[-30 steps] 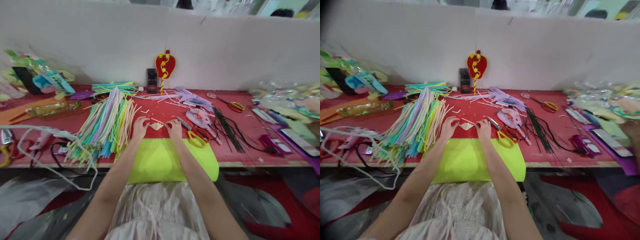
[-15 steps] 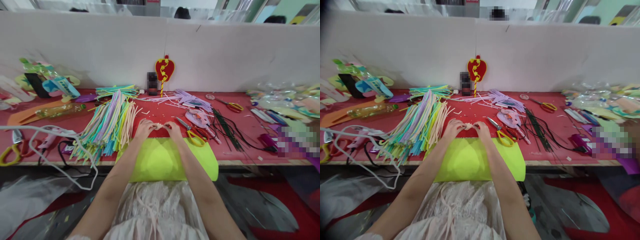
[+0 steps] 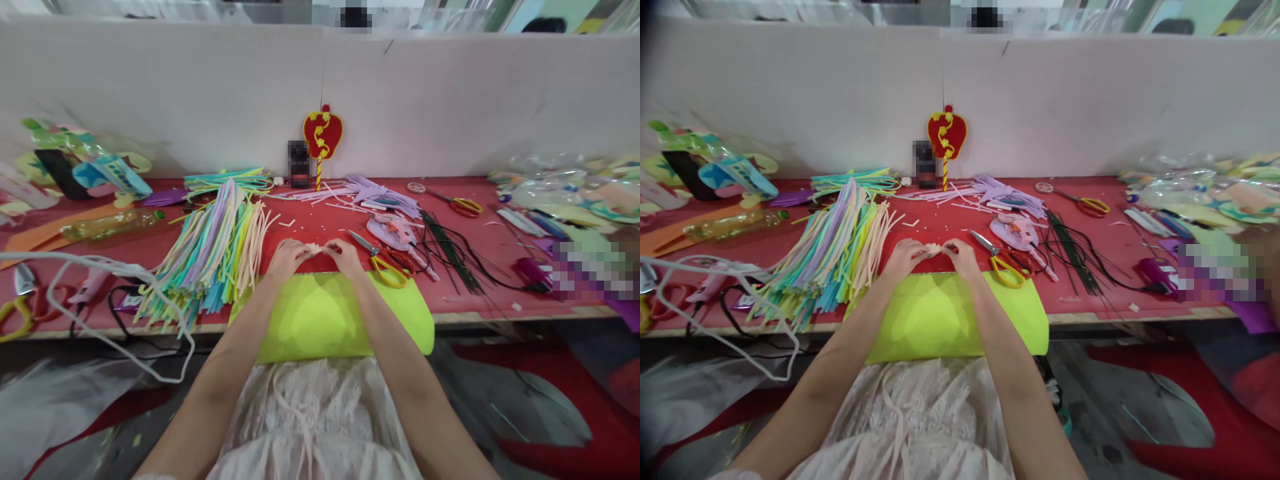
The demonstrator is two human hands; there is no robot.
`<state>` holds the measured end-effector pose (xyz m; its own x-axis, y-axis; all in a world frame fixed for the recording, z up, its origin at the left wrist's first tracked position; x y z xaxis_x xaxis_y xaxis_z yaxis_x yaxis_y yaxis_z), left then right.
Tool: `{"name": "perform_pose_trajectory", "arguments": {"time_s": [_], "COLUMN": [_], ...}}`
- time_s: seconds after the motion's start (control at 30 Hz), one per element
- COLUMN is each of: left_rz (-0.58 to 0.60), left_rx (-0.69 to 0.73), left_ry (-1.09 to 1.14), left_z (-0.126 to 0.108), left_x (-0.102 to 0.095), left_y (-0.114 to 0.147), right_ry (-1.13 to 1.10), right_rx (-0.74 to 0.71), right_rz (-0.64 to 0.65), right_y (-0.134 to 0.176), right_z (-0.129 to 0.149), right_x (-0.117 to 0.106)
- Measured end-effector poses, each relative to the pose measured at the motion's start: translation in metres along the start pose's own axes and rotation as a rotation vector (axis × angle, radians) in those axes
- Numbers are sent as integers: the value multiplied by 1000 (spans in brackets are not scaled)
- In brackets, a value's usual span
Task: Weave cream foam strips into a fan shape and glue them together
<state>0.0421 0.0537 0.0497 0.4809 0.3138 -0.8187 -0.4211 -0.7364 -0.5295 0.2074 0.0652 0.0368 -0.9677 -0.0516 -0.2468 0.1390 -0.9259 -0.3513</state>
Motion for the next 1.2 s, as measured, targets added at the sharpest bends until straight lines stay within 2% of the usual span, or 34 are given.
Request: {"name": "perform_pose_trajectory", "arguments": {"time_s": [0.13,0.27,0.4,0.5,0.7,0.8,1.03,1.13,1.2], "left_rz": [11,46,49,114,148,152,156,167,143], "left_rx": [72,185,182,162,85,96,136,142,84], "left_ry": [31,110,240,305,226,187,329,264,159], "left_z": [-8,-22,-28,-32,-30,-32,-37,-32,-20], "left_x": [-1,-3,-7,-4,-5,-5,2,3,-1], "left_y": [-1,-1,-2,-1,0,-1,-1,0,-1], "right_ry": [-16,-49,-94,-116,-98,-95,-135,-109,-76], "right_rx": [-10,-9,27,39,52,44,45,37,38], "right_rz": [36,152,205,219,186,175,231,173,103], "right_y": [-1,-2,-3,-2,-4,-4,-1,-4,-6], "right_z": [2,-1,-7,-8,-9,-10,-11,-12,-13], "right_x": [0,4,4,5,3,3,9,4,-2]}}
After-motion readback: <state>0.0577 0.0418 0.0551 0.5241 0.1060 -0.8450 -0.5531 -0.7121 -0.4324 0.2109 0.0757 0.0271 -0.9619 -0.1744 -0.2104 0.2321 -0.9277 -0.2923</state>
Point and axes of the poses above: each hand's wrist, its own y-axis away from the middle knuckle, its own x-axis out of the palm, z = x × y, the point moved 8 cm from there along -y, towards the middle knuckle, and after that the axes turned 12 degrees about -y, right-handed, at the moved point
